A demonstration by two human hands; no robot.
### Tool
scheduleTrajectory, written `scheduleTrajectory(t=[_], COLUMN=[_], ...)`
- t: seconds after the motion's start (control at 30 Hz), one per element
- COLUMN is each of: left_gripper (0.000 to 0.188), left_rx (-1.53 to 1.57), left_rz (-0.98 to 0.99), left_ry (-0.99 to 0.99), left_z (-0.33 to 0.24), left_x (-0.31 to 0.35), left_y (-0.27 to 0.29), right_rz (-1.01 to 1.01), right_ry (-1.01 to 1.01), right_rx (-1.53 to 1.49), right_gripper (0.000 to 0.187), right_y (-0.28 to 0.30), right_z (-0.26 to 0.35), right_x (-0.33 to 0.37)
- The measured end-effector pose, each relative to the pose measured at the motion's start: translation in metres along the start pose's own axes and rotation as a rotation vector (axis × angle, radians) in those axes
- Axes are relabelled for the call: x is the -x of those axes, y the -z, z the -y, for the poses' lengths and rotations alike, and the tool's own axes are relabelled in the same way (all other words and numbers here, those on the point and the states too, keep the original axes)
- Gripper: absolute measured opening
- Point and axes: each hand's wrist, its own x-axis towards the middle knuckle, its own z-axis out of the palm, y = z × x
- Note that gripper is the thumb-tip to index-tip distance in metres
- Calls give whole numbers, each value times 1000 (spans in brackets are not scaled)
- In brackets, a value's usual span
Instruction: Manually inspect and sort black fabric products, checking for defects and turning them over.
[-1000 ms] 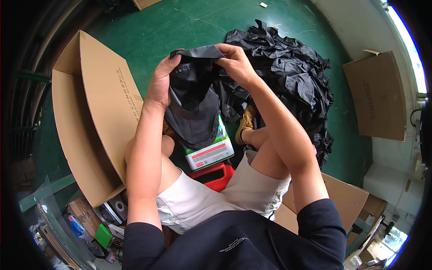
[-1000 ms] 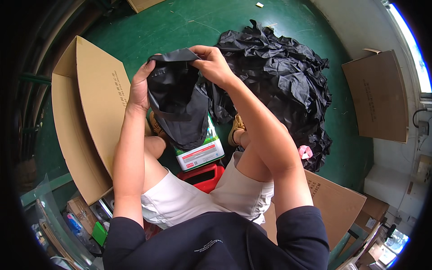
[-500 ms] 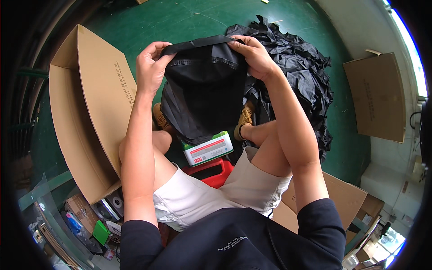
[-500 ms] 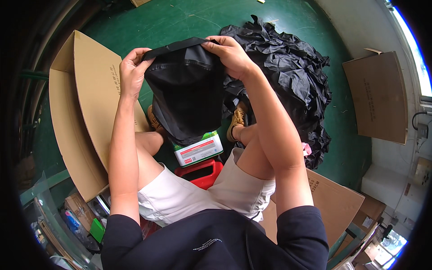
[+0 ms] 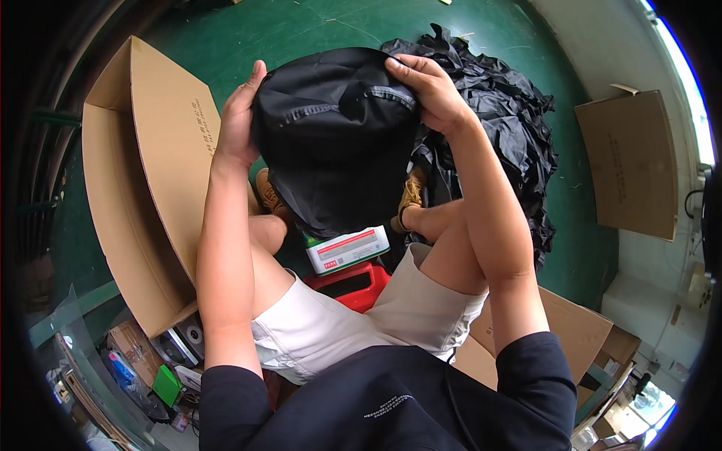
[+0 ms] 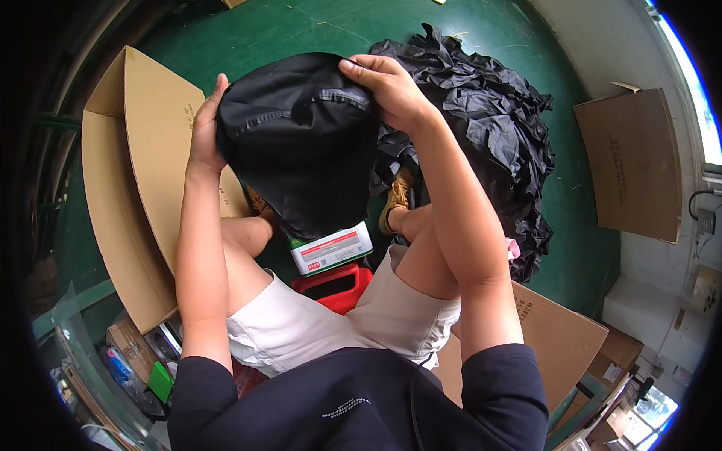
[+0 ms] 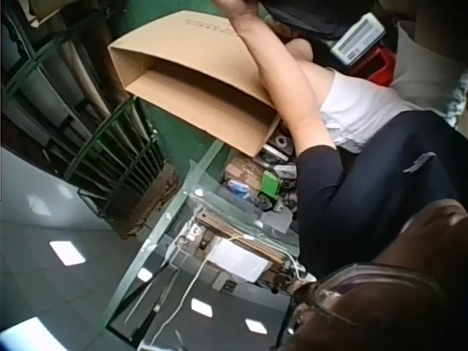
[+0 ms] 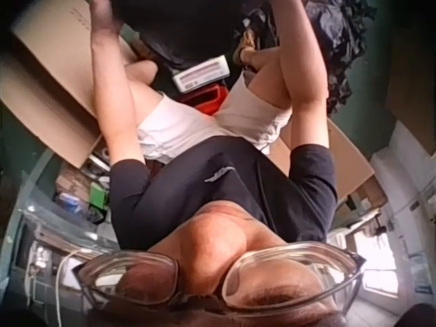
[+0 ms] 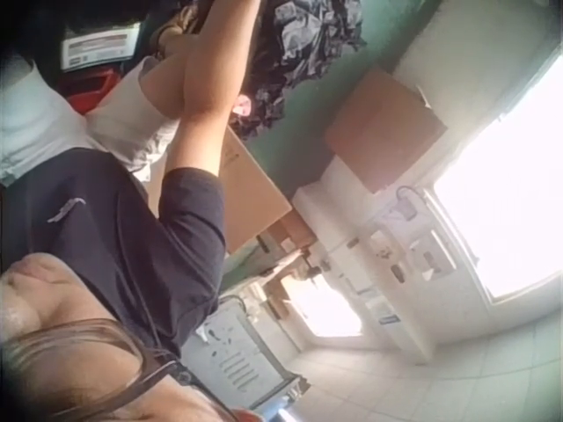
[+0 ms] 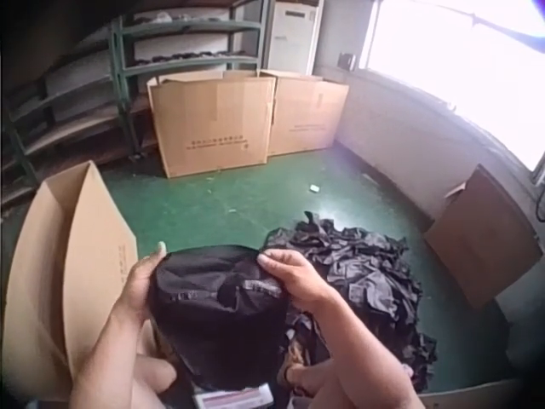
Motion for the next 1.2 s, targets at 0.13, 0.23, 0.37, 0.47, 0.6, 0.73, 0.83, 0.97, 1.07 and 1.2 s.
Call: scheduleTrajectory(t=[0.13,0.23,0.37,0.47,0.6,0.73,0.83,0.97,1.07,1.2], left_gripper=[46,33,23,19,17,18,21,32,35,35], left_rx=[-193,-202,-365,-408,-572,-708,-463,-80,100,327], left_rz=[-187,58,33,0,-79,-301,-199,232,311,408], left_ry=[-59,2,-5,-6,-73,51,140,38,-65,-190], left_z=[5,8,9,18,25,19,5,-6,-4,-2], left_x=[-3,0,3,-11,-15,-13,-8,1,8,1], left_y=[-5,-13,-26,-3,11,18,15,18,14,13], right_rz=[36,-53,40,150,238,213,102,15,-130,-57], right_ry=[24,22,6,40,40,57,80,74,85,71], right_rx=[-123,-247,-353,-440,-530,-515,-474,-428,-251,-274], right_gripper=[24,27,32,36,37,36,35,35,35,35], right_y=[5,-1,3,10,11,14,21,33,25,26], right_z=[-3,-1,2,3,7,10,10,11,11,10], right_x=[-1,2,6,8,12,13,12,8,7,9])
